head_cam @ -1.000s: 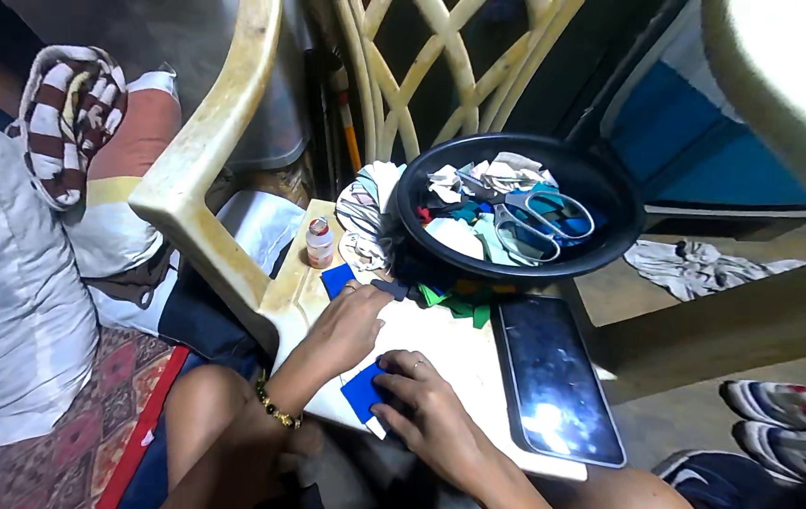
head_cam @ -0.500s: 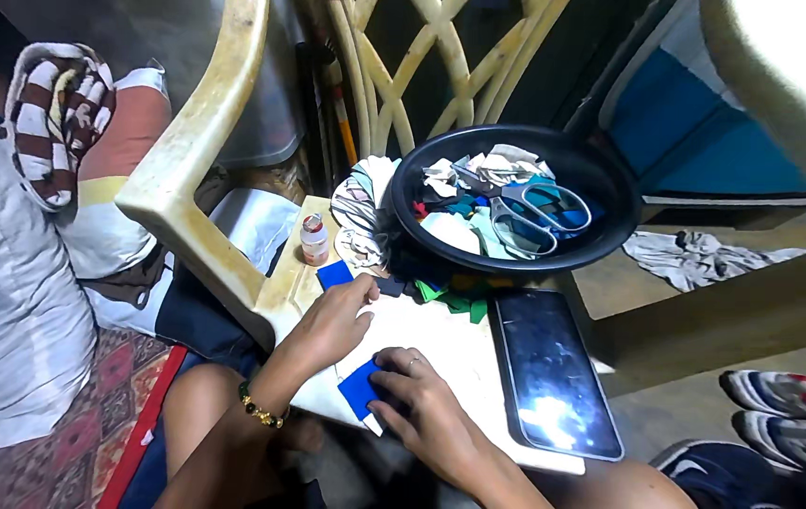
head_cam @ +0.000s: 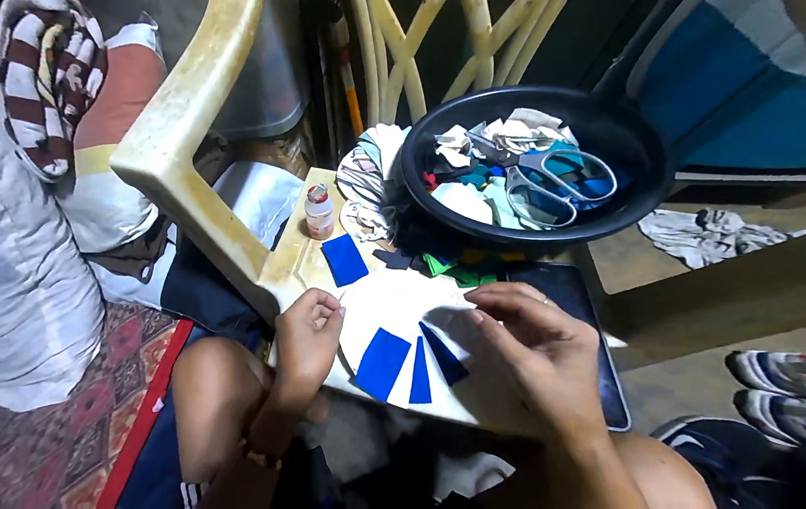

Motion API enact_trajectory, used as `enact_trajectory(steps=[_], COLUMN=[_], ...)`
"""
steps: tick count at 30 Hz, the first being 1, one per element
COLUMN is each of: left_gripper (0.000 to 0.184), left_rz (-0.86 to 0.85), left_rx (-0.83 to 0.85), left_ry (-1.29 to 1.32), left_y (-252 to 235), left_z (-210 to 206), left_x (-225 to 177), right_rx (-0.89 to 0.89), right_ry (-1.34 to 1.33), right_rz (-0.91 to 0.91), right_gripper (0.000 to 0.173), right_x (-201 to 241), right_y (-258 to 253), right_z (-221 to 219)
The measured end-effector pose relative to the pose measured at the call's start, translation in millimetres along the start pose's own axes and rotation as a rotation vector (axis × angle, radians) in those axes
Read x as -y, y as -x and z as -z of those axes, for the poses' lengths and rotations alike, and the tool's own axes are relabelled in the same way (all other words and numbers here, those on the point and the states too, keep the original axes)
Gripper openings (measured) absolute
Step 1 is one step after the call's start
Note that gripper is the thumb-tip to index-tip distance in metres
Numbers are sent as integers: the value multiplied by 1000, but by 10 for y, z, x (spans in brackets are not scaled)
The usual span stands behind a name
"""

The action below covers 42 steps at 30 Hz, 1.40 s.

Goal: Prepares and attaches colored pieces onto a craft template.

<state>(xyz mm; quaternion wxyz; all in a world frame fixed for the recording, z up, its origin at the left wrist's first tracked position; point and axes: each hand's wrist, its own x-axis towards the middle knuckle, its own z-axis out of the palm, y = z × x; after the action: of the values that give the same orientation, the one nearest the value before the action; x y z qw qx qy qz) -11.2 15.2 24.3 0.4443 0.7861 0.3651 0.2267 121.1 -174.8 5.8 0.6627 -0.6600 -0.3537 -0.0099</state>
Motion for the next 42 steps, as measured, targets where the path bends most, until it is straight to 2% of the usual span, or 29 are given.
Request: enact_trajectory(steps=[5,9,14,18,23,28,42], left_gripper=[5,6,10,11,11,13,11], left_rz=[4,-41,-296,-446,-400,-314,-207], left_rx=[-69,-52,-61,67,135,151,149], left_ry=[74,-12,-288,-226,-246,-320,-376], left_y=[90,120,186,227,265,307,314], left_z=[-90,-77,13,13,-65,-121,-165], left_x=[20,-22,47,115,108,60,-29], right_rx=[4,36,48,79,257,353,431], right_ry=[11,98,370,408,377,435,488], right_rz=[25,53,140,140,94,47,29], right_gripper=[13,14,17,17,13,13,9], right_x=[-2,-14,-47,-29,19,34,-3], right_y=[23,38,31,35,72,80,111], right_z=[15,29,102,88,-37,-70,-156])
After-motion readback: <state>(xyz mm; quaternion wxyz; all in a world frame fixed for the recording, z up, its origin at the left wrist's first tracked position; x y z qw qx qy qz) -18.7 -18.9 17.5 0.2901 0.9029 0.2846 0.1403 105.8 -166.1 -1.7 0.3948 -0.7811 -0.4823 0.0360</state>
